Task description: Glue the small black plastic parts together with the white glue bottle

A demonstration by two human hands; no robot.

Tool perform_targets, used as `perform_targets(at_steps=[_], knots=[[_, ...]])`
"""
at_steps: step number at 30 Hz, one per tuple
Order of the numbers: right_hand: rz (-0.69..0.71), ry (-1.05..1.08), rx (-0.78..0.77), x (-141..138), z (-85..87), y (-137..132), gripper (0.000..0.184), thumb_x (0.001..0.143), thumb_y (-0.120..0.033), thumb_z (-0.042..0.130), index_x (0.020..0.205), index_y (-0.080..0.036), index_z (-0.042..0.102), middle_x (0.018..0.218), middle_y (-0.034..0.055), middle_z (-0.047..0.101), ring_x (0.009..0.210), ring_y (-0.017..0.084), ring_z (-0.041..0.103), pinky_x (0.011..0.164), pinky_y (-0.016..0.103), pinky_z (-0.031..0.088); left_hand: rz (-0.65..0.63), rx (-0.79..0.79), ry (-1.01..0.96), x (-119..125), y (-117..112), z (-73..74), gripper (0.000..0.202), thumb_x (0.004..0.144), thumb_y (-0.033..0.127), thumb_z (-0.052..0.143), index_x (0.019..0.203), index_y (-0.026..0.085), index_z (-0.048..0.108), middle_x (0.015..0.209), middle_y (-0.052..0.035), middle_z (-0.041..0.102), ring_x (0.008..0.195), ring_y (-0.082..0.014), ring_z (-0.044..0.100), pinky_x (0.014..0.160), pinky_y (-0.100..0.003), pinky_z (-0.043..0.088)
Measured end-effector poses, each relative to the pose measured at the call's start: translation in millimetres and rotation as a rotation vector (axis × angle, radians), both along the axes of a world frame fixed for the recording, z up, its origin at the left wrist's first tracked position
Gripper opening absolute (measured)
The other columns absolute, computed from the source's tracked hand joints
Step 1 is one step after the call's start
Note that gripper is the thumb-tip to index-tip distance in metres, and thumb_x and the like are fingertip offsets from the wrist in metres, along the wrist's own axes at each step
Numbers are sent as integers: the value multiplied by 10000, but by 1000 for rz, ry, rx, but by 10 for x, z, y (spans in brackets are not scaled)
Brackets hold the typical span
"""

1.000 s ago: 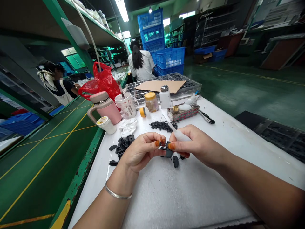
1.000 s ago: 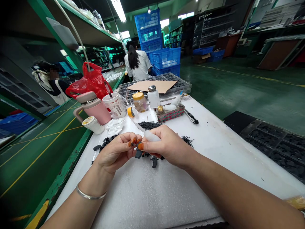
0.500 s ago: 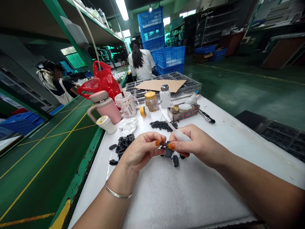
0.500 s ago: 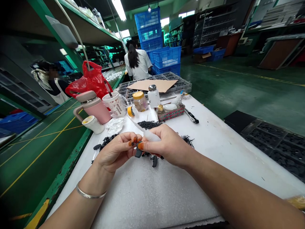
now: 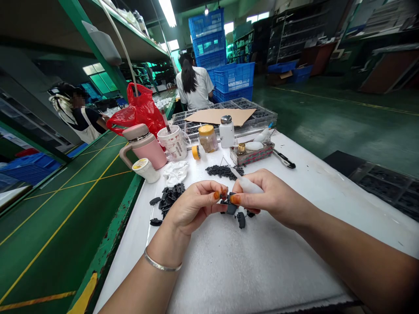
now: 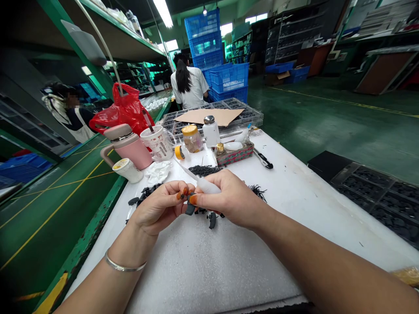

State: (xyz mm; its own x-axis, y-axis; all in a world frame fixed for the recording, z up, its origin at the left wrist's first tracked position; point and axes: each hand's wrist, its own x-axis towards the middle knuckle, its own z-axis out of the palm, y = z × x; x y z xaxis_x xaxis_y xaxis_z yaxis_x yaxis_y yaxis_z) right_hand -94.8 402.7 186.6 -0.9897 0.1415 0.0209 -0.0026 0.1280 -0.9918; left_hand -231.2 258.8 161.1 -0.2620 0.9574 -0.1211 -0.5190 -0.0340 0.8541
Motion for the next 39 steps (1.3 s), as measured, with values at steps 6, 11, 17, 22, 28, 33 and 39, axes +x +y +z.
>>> perform_targets(at_steps=[6, 11, 17, 22, 28, 33, 39], knots=[[6, -5, 6, 2, -3, -7, 247, 762, -314, 661, 650, -121, 555, 512, -41, 426, 486, 49, 353, 454, 202, 243, 13, -6, -1, -2, 3, -1, 137, 692, 174, 764, 751, 105, 661, 865, -44, 602, 750, -118, 582, 648, -211, 481], [-6, -21, 31, 1, 2, -2, 264, 762, -331, 657, 645, -122, 546, 506, -41, 415, 486, 53, 348, 454, 207, 238, 5, -1, 4, -2, 6, 0, 130, 696, 174, 760, 740, 108, 658, 855, -41, 603, 758, -121, 581, 658, -214, 479], [-33, -12, 110, 14, 36, -22, 255, 766, -331, 650, 655, -119, 561, 533, -37, 412, 508, 54, 343, 457, 203, 241, 46, -42, 14, 9, 10, 32, 145, 661, 176, 784, 725, 111, 673, 832, -34, 629, 726, -116, 590, 643, -217, 479], [-49, 19, 198, 18, 31, -21, 258, 781, -322, 643, 647, -115, 566, 564, -28, 424, 535, 56, 347, 474, 199, 249, 98, -92, 58, 28, 14, 81, 178, 613, 178, 818, 698, 107, 679, 797, -31, 632, 691, -107, 590, 607, -200, 475], [23, -10, -3, -20, -41, 24, 319, 750, -381, 688, 649, -127, 523, 512, -43, 411, 489, 54, 333, 454, 195, 236, 95, -101, 92, 39, 4, 95, 162, 611, 165, 812, 693, 104, 687, 779, -30, 628, 685, -107, 589, 611, -204, 481], [-75, 61, 195, -10, -18, -28, 307, 756, -364, 682, 642, -119, 534, 546, -34, 432, 513, 54, 343, 457, 191, 241, 40, -78, 45, 8, -13, 45, 170, 638, 185, 804, 733, 110, 684, 814, -45, 644, 724, -124, 604, 663, -226, 492], [-77, 118, 325, -12, -15, -56, 317, 779, -353, 652, 612, -120, 516, 546, -34, 426, 518, 53, 343, 463, 188, 253, -17, -68, 15, -14, -27, 41, 184, 636, 201, 810, 727, 105, 684, 844, -57, 646, 739, -137, 612, 696, -253, 500]])
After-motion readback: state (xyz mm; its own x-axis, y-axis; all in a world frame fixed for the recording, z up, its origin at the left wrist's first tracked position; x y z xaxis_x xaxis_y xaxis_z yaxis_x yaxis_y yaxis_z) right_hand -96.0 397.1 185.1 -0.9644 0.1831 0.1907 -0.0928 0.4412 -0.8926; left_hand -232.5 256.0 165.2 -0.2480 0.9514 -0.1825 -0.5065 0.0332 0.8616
